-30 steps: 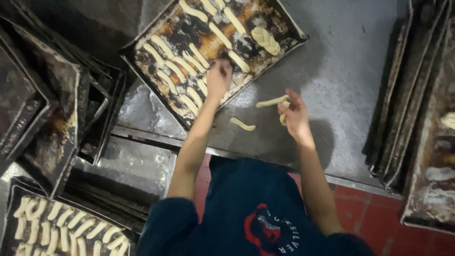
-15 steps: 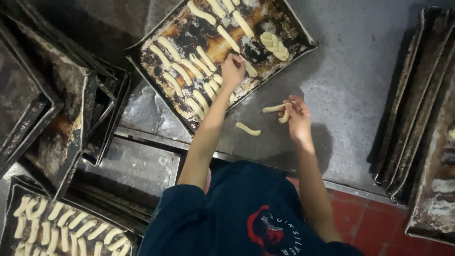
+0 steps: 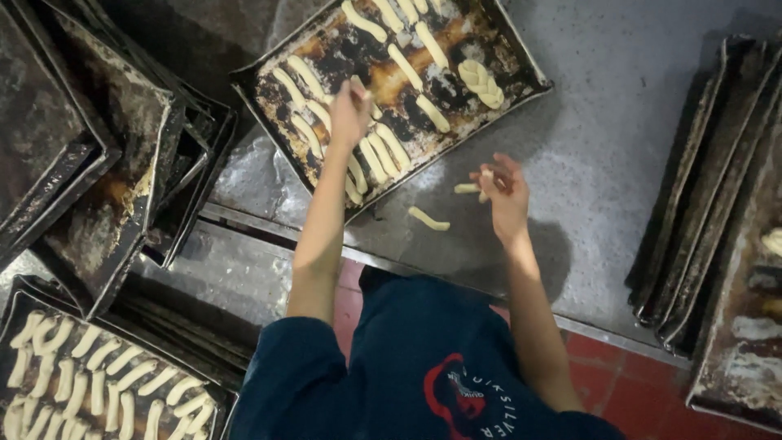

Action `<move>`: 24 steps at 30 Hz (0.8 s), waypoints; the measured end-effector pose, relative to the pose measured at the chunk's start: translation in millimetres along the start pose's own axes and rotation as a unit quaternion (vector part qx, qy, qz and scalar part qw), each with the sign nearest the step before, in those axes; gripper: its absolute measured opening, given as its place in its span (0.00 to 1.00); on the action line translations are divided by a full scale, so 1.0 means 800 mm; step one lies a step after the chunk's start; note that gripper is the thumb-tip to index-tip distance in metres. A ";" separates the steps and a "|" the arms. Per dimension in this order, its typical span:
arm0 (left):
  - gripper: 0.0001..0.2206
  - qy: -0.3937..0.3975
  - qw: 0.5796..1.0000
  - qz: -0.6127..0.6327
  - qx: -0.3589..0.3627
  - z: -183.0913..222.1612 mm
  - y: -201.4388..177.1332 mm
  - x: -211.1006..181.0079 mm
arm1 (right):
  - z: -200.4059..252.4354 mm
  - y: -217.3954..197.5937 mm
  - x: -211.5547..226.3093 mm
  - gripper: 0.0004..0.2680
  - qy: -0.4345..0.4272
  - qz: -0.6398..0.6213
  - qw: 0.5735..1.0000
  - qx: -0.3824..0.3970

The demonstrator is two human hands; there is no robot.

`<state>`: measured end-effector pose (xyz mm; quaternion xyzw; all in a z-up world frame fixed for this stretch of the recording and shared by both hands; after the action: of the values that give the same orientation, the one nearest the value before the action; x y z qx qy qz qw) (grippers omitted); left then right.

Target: Braiding pieces of dough into loaves and placing them on baking trays in a bakery.

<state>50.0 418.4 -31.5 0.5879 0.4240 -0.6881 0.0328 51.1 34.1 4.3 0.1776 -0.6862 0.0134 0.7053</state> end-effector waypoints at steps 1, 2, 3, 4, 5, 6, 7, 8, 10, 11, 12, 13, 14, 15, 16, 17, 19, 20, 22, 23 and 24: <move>0.06 0.005 1.000 0.001 0.003 0.027 -0.005 -0.044 | -0.004 0.008 0.014 0.15 -0.003 0.000 1.000 -0.004; 0.09 0.011 0.995 0.079 0.053 0.054 -0.003 -0.089 | -0.008 0.017 0.034 0.15 -0.040 0.014 0.999 0.005; 0.14 0.016 0.982 0.157 0.108 0.090 0.000 -0.134 | -0.005 0.022 0.055 0.16 -0.073 0.030 0.997 0.010; 0.14 0.019 0.981 0.157 0.116 0.112 0.017 -0.159 | -0.008 0.027 0.068 0.16 -0.073 0.031 0.997 0.002; 0.12 0.003 0.967 0.203 0.155 0.136 0.038 -0.180 | -0.010 0.032 0.087 0.15 -0.109 0.031 0.994 -0.004; 0.09 -0.014 0.949 0.249 0.193 0.162 0.059 -0.202 | -0.011 0.037 0.107 0.13 -0.145 0.031 0.989 -0.010; 0.09 -0.009 0.947 0.249 0.202 0.179 0.064 -0.233 | -0.009 0.031 0.115 0.13 -0.149 0.033 0.988 -0.019; 0.09 -0.026 0.920 0.309 0.240 0.199 0.073 -0.263 | -0.006 0.026 0.125 0.10 -0.161 0.038 0.986 -0.020; 0.11 -0.046 0.885 0.364 0.285 0.229 0.082 -0.303 | 0.009 0.008 0.135 0.08 -0.173 0.043 0.984 -0.029; 0.11 -0.067 0.886 0.349 0.297 0.235 0.087 -0.311 | 0.015 -0.005 0.134 0.09 -0.160 0.038 0.986 -0.031; 0.11 -0.087 0.886 0.333 0.310 0.242 0.092 -0.319 | 0.022 -0.018 0.134 0.09 -0.148 0.033 0.988 -0.034; 0.11 -0.086 0.885 0.332 0.314 0.247 0.101 -0.318 | 0.030 -0.026 0.139 0.09 -0.148 0.033 0.988 -0.039; 0.12 -0.087 0.890 0.329 0.305 0.250 0.108 -0.315 | 0.037 -0.037 0.141 0.09 -0.136 -0.004 0.989 -0.064; 0.14 -0.087 0.894 0.326 0.295 0.252 0.114 -0.313 | 0.044 -0.045 0.142 0.10 -0.124 -0.041 0.987 -0.088; 0.14 -0.086 0.894 0.324 0.298 0.262 0.119 -0.316 | 0.051 -0.047 0.141 0.10 -0.126 -0.042 0.987 -0.092; 0.14 -0.086 0.901 0.329 0.269 0.266 0.119 -0.317 | 0.055 -0.047 0.139 0.10 -0.122 -0.051 0.987 -0.094; 0.15 -0.085 0.908 0.331 0.241 0.278 0.120 -0.328 | 0.061 -0.046 0.142 0.11 -0.119 -0.062 0.986 -0.097; 0.12 -0.027 0.933 0.297 0.202 0.285 0.112 -0.344 | 0.062 -0.037 0.149 0.15 -0.123 -0.108 0.984 -0.066; 0.09 0.031 0.952 0.259 0.162 0.301 0.106 -0.359 | 0.060 -0.037 0.146 0.19 -0.128 -0.156 0.979 -0.035; 0.14 0.090 0.960 0.224 0.146 0.312 0.105 -0.368 | 0.057 -0.049 0.133 0.16 -0.106 -0.203 0.972 -0.055; 0.19 0.149 0.962 0.187 0.128 0.325 0.104 -0.376 | 0.054 -0.061 0.118 0.13 -0.084 -0.249 0.962 -0.074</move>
<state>-15.8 67.2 161.7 0.7521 0.2146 -0.6228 0.0220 28.0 -44.2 84.8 0.2903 -0.6764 -0.2288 0.6370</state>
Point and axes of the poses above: each hand's wrist, its own z-axis away from the middle knuckle, its own y-axis out of the palm, x = y × z, the point moved 8 cm from there along -z, towards the middle knuckle, and after that the axes turned 10 degrees about -y, right-handed, at the moved point
